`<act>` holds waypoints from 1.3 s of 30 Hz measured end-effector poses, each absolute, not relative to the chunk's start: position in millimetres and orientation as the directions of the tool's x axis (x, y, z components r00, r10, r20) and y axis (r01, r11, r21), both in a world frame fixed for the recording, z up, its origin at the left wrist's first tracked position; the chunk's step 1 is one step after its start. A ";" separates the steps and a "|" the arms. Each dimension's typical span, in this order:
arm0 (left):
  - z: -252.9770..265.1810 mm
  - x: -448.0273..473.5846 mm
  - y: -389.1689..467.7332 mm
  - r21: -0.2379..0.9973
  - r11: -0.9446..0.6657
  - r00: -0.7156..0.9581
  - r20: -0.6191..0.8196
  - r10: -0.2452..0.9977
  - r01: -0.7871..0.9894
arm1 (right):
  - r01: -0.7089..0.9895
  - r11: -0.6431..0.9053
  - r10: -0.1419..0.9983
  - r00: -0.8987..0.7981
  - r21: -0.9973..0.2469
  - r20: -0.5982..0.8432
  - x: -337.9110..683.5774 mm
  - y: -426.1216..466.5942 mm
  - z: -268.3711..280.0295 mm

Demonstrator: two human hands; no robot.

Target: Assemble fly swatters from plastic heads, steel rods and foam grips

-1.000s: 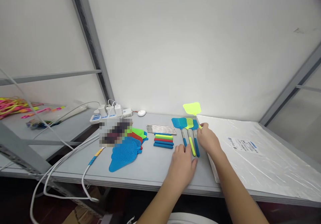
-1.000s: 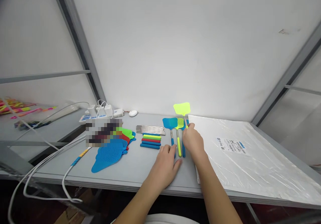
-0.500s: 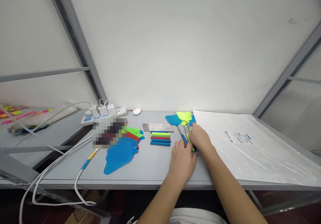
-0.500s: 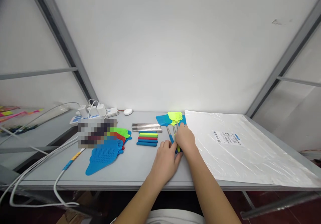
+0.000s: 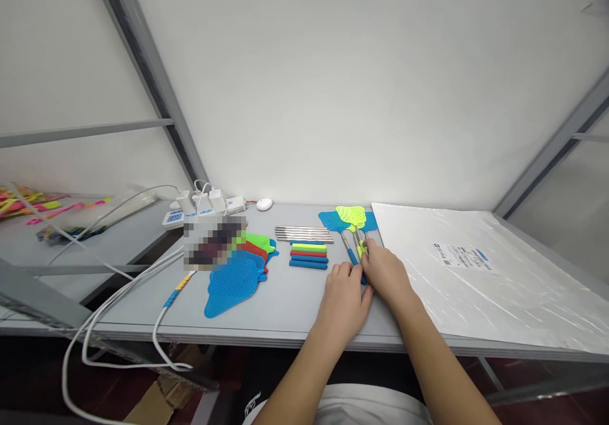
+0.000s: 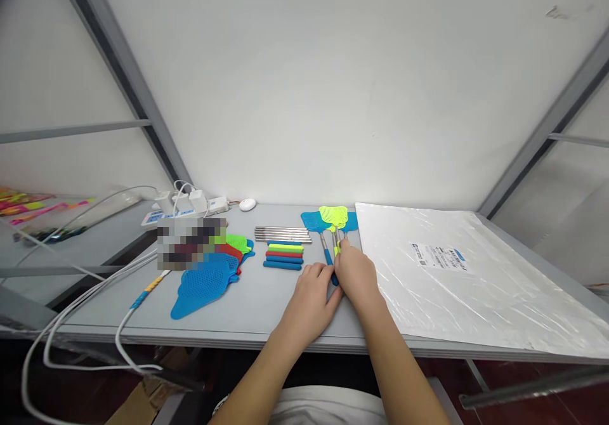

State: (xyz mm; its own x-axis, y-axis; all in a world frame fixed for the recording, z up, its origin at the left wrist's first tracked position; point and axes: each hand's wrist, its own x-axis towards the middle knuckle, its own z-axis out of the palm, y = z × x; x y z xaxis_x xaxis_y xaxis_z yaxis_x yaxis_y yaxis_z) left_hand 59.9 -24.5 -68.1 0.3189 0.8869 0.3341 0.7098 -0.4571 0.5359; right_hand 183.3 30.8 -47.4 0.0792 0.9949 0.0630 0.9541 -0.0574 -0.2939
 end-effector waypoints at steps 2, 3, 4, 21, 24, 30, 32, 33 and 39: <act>-65.8 53.2 -29.4 0.573 -0.481 0.338 0.343 0.876 0.664 | 0.958 -0.053 0.995 0.074 -0.281 0.064 182.4 29.0 -47.7; -64.5 47.8 -32.1 0.598 -0.495 0.347 0.353 0.869 0.630 | 0.960 -0.051 0.995 0.071 -0.275 0.065 181.8 28.4 -47.5; -63.2 40.8 -34.7 0.626 -0.507 0.350 0.367 0.862 0.592 | 0.962 -0.048 0.996 0.068 -0.268 0.066 181.3 27.8 -47.1; -64.2 -54.8 -25.2 0.514 -0.432 0.080 0.571 0.817 0.740 | 0.938 0.278 0.959 -0.257 -0.207 0.123 131.5 80.4 -13.2; -64.2 -51.9 -26.7 0.477 -0.411 0.134 0.512 0.848 0.777 | 0.896 0.395 0.918 -0.392 -0.203 0.057 102.5 122.0 -11.7; -63.1 -52.8 -30.4 0.523 -0.378 0.158 0.416 0.895 0.764 | 0.834 0.517 0.834 -0.541 -0.194 -0.104 86.3 171.3 -25.2; -64.3 -52.1 -30.9 0.519 -0.347 0.144 0.390 0.909 0.781 | 0.830 0.530 0.824 -0.552 -0.171 -0.129 86.9 177.1 -30.5; -65.0 -51.6 -31.2 0.508 -0.327 0.132 0.381 0.915 0.797 | 0.831 0.534 0.823 -0.553 -0.155 -0.131 86.7 178.8 -32.3; -66.2 -50.2 -34.7 0.443 -0.260 0.092 0.367 0.926 0.858 | 0.851 0.524 0.852 -0.524 -0.038 0.004 85.1 176.2 -27.0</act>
